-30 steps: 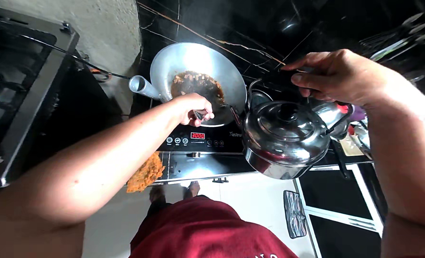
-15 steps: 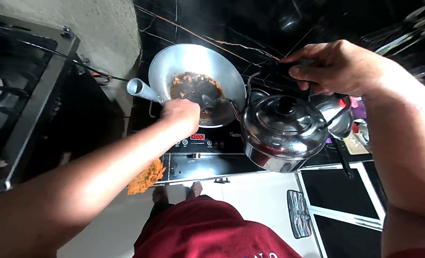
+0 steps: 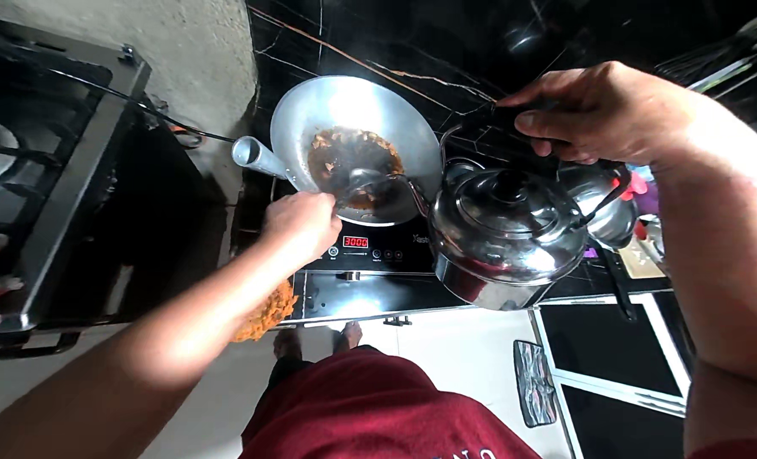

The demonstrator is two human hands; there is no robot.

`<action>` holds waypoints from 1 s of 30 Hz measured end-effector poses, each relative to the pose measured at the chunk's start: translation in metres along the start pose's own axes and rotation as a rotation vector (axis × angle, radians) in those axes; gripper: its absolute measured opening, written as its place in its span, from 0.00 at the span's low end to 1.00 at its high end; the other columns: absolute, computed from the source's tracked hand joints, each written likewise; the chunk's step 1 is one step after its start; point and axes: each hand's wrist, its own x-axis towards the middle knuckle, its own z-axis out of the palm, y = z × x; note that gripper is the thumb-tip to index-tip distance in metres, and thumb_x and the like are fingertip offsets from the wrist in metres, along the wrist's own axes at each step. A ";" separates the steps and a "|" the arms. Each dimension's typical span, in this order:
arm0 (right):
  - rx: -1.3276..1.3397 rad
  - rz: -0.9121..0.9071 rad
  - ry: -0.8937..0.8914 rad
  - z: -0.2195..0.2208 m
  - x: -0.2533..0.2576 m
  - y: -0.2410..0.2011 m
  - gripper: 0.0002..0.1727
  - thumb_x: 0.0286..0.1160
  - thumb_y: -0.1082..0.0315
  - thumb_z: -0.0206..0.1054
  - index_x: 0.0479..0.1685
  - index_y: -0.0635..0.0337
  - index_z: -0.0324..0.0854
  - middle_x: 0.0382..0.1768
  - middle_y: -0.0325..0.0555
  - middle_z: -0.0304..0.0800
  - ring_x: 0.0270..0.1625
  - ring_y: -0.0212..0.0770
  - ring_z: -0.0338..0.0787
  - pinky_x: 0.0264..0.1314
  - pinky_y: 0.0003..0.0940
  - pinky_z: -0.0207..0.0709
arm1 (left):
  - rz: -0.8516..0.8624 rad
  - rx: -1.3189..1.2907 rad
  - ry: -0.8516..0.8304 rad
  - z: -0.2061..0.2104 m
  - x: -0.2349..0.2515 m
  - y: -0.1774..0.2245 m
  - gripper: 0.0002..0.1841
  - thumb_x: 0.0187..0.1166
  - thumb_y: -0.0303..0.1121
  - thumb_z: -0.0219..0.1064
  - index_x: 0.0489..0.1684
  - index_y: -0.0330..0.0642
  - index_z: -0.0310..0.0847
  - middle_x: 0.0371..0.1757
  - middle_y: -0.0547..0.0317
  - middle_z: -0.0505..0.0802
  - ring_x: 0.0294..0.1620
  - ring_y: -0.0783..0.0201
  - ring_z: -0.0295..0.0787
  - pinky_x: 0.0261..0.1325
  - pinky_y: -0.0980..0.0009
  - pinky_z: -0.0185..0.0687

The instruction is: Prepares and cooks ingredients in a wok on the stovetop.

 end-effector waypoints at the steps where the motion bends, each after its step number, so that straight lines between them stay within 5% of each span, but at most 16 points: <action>1: -0.004 0.012 -0.001 0.000 0.001 0.000 0.16 0.89 0.65 0.61 0.69 0.48 0.84 0.23 0.35 0.82 0.12 0.26 0.68 0.12 0.21 0.63 | -0.006 -0.066 0.013 0.001 -0.003 -0.008 0.12 0.86 0.39 0.62 0.51 0.43 0.89 0.41 0.43 0.93 0.48 0.39 0.91 0.48 0.37 0.82; 10: -0.035 0.179 0.008 -0.012 0.025 0.017 0.16 0.91 0.62 0.59 0.70 0.48 0.83 0.23 0.42 0.81 0.11 0.31 0.70 0.11 0.26 0.65 | -0.037 -0.408 0.144 0.021 -0.047 -0.050 0.10 0.86 0.35 0.65 0.56 0.46 0.91 0.31 0.53 0.91 0.31 0.55 0.87 0.38 0.46 0.82; 16: -0.105 0.330 0.085 -0.024 0.038 0.014 0.16 0.90 0.60 0.60 0.70 0.47 0.83 0.24 0.41 0.79 0.14 0.31 0.68 0.15 0.27 0.64 | -0.048 -0.551 0.139 0.031 -0.061 -0.059 0.13 0.86 0.36 0.66 0.61 0.45 0.89 0.39 0.54 0.94 0.39 0.58 0.89 0.47 0.48 0.83; 30: -0.206 0.247 0.168 -0.048 0.093 0.002 0.17 0.90 0.56 0.60 0.70 0.46 0.84 0.25 0.41 0.80 0.16 0.31 0.68 0.19 0.30 0.65 | -0.066 -0.679 0.177 0.045 -0.074 -0.056 0.19 0.87 0.40 0.60 0.68 0.43 0.86 0.47 0.53 0.95 0.44 0.62 0.90 0.51 0.54 0.85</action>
